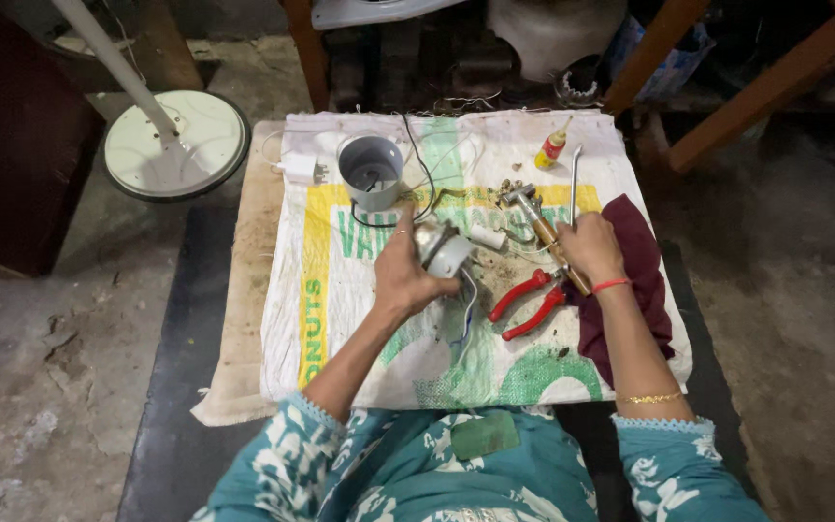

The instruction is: The person uses a wrench to loosen and tighten bolts on a small cylindrical electrical device, then uses pliers to adjust wires and components. The person rotates the device to access different sides and continues manipulating internal parts with tools.

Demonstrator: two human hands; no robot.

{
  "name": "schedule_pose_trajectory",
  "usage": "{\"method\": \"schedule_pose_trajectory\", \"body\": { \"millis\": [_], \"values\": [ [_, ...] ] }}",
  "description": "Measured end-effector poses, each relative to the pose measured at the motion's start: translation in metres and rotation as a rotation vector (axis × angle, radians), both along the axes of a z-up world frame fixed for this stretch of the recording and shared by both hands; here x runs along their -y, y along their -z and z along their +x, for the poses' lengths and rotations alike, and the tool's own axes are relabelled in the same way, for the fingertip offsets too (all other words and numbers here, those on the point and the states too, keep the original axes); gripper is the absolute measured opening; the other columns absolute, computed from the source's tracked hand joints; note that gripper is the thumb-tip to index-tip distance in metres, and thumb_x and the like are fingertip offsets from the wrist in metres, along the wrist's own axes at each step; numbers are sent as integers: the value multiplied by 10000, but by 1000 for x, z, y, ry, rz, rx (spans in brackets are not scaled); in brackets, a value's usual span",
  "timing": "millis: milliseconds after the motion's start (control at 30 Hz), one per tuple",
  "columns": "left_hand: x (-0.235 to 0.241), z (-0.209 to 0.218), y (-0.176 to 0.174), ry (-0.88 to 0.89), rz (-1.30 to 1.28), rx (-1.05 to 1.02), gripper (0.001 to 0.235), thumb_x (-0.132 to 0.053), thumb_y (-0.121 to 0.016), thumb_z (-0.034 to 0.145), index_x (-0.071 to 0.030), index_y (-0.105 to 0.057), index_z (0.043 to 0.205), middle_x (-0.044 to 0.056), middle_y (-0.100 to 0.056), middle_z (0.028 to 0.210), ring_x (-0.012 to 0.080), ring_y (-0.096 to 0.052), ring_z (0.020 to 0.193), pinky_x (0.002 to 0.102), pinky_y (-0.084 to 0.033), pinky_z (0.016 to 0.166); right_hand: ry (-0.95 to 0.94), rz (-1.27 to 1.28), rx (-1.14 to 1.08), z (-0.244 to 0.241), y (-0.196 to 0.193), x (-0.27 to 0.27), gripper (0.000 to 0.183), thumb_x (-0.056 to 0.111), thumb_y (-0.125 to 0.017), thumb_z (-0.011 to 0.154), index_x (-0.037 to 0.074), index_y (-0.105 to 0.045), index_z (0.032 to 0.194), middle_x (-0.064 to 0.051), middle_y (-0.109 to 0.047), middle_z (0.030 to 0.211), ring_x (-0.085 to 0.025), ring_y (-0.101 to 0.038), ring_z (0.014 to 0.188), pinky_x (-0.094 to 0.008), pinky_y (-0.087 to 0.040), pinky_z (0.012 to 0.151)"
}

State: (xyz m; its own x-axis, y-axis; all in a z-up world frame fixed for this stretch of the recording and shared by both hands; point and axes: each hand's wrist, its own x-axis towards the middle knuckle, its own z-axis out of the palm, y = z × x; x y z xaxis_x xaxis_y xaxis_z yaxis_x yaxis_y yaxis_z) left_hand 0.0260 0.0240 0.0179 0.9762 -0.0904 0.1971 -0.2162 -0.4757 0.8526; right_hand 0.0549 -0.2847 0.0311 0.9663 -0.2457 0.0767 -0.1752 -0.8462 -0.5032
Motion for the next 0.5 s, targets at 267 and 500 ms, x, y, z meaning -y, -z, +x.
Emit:
{"method": "schedule_pose_trajectory", "body": {
  "millis": [267,500],
  "values": [
    [-1,64,-39,869,295,98,1512,-117,-896,419,-143,8,1630,205,-723,1217,367,-705,1085,429,-528,993,-413,119,51,-37,-5,-30,605,166,-749,833,-6,-544,1376,-257,-625,1291,-368,-630,1173,-454,-530,975],
    [14,65,-84,1076,585,19,1511,14,-883,422,-239,28,1601,163,-737,1185,381,-704,1040,466,-560,928,-689,383,-66,-58,-18,-79,997,341,-896,698,-10,-390,1482,-183,-569,1408,-267,-591,1280,-421,-504,1041]
  ]
}}
